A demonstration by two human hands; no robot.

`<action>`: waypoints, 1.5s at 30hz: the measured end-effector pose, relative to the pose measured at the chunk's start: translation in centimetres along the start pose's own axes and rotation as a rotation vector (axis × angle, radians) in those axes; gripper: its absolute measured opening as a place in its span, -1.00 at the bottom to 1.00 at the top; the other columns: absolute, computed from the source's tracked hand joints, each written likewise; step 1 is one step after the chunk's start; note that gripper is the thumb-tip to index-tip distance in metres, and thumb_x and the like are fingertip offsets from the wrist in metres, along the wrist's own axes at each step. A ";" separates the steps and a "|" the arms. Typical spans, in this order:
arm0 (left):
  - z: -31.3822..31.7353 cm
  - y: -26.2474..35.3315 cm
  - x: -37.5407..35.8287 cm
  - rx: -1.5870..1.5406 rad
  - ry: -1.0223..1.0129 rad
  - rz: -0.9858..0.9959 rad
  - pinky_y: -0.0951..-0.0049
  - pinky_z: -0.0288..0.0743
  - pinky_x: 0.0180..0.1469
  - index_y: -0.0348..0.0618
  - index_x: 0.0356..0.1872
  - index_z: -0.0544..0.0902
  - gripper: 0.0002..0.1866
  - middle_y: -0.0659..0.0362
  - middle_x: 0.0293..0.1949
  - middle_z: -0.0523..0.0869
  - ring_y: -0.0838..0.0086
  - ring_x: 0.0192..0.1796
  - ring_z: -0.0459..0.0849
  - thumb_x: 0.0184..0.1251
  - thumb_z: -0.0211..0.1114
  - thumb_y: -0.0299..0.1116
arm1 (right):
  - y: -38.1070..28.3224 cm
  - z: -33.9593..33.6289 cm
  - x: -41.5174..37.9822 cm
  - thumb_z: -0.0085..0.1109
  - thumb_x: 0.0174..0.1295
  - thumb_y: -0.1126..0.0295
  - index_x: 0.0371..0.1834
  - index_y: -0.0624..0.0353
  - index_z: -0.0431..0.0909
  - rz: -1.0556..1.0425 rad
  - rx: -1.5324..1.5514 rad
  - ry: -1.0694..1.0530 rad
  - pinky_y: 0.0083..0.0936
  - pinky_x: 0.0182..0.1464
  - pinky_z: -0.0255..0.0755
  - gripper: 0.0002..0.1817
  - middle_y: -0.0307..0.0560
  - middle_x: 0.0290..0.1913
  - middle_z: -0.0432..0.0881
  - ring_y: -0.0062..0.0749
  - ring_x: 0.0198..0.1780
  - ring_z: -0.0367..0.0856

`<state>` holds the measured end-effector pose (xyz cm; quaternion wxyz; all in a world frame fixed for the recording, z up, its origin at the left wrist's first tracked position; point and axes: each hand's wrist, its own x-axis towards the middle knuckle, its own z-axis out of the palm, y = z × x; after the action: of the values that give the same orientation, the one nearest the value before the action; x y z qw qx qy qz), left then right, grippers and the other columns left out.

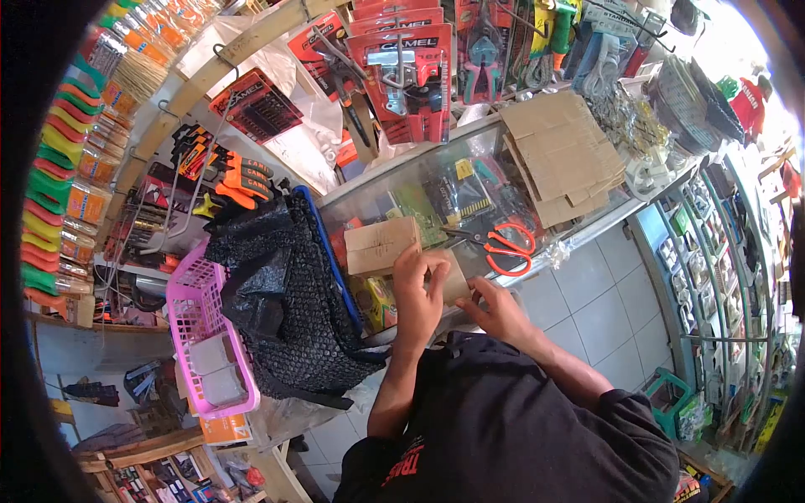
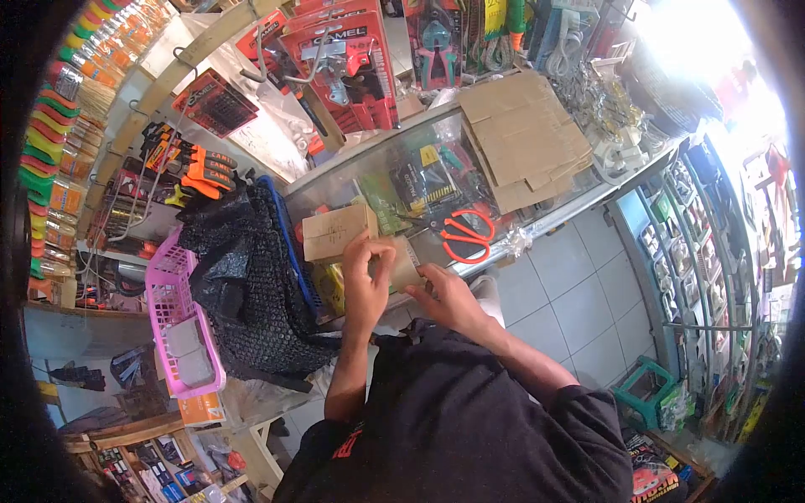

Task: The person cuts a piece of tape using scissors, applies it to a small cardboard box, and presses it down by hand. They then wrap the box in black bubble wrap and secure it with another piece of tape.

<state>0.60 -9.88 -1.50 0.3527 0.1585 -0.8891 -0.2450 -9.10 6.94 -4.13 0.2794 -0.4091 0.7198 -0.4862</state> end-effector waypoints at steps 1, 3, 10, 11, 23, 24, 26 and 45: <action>-0.3 0.6 0.4 0.053 0.047 0.020 0.25 0.67 -0.05 -0.22 -0.09 0.74 -0.86 -0.02 0.05 0.76 0.22 -0.02 0.79 0.55 0.44 -0.36 | -0.3 -0.3 0.2 0.44 0.45 0.27 0.02 0.31 0.59 -0.008 -0.027 -0.012 -0.19 -0.10 0.52 -0.66 0.12 -0.19 0.68 -0.08 -0.17 0.69; -0.8 1.5 0.9 0.038 0.104 0.002 0.28 0.65 -0.05 -0.21 -0.11 0.71 -0.89 0.02 0.01 0.75 0.22 -0.01 0.76 0.56 0.42 -0.39 | -0.6 -0.4 0.2 0.44 0.44 0.26 0.00 0.32 0.57 -0.016 -0.071 -0.012 -0.18 -0.11 0.52 -0.65 0.15 -0.20 0.68 -0.03 -0.19 0.69; -1.4 0.0 0.4 -0.332 -0.007 -0.267 0.32 0.58 -0.07 -0.20 0.01 0.72 -0.86 0.09 0.06 0.78 0.32 -0.03 0.74 0.59 0.39 -0.38 | -0.9 0.1 0.0 0.45 0.38 0.25 -0.14 0.34 0.53 -0.042 -0.030 -0.001 0.01 -0.14 0.51 -0.64 0.31 -0.21 0.66 0.36 -0.13 0.68; -1.5 0.2 0.4 -0.354 -0.033 -0.324 0.29 0.58 -0.02 -0.19 0.08 0.71 -0.79 0.07 0.08 0.77 0.28 0.01 0.74 0.57 0.41 -0.35 | -0.9 0.1 0.0 0.45 0.38 0.25 -0.15 0.34 0.53 -0.074 -0.031 0.008 0.01 -0.15 0.50 -0.64 0.31 -0.22 0.66 0.37 -0.15 0.67; -0.1 0.1 0.1 -0.211 -0.208 -0.135 0.12 0.49 0.35 -0.20 0.11 0.76 -0.63 0.04 0.12 0.80 0.09 0.23 0.71 0.36 0.56 -0.31 | -0.2 -0.1 0.2 0.49 0.34 0.29 -0.16 0.34 0.52 -0.092 -0.046 -0.023 0.03 -0.20 0.46 -0.64 0.28 -0.29 0.61 0.33 -0.22 0.65; 0.0 0.0 0.1 -0.232 -0.194 -0.163 0.12 0.51 0.30 -0.20 0.04 0.77 -0.70 0.06 0.06 0.80 0.10 0.18 0.72 0.36 0.56 -0.32 | -0.2 -0.1 0.1 0.48 0.36 0.29 -0.15 0.34 0.51 -0.086 -0.058 -0.037 -0.03 -0.18 0.47 -0.64 0.24 -0.27 0.61 0.24 -0.22 0.65; 0.1 -0.3 0.3 -0.273 -0.170 -0.216 0.14 0.55 0.19 -0.20 -0.11 0.80 -0.81 0.08 -0.06 0.81 0.12 0.08 0.73 0.37 0.54 -0.34 | -0.2 -0.3 0.1 0.46 0.39 0.28 -0.13 0.33 0.51 -0.073 -0.084 -0.061 -0.14 -0.15 0.49 -0.65 0.17 -0.25 0.60 0.06 -0.22 0.64; -0.3 0.4 0.8 -0.413 -0.085 -0.279 0.41 0.54 -0.21 -0.25 -0.11 0.78 -0.88 0.14 -0.25 0.77 0.45 -0.28 0.69 0.47 0.49 -0.42 | -0.9 -0.7 0.2 0.46 0.40 0.26 -0.15 0.35 0.51 -0.074 -0.079 -0.056 -0.07 -0.15 0.48 -0.63 0.23 -0.25 0.64 0.17 -0.19 0.66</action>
<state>0.24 -9.99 -0.61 0.3026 0.1937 -0.8037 -0.4744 -9.45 6.89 -3.04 0.2653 -0.4595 0.7147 -0.4558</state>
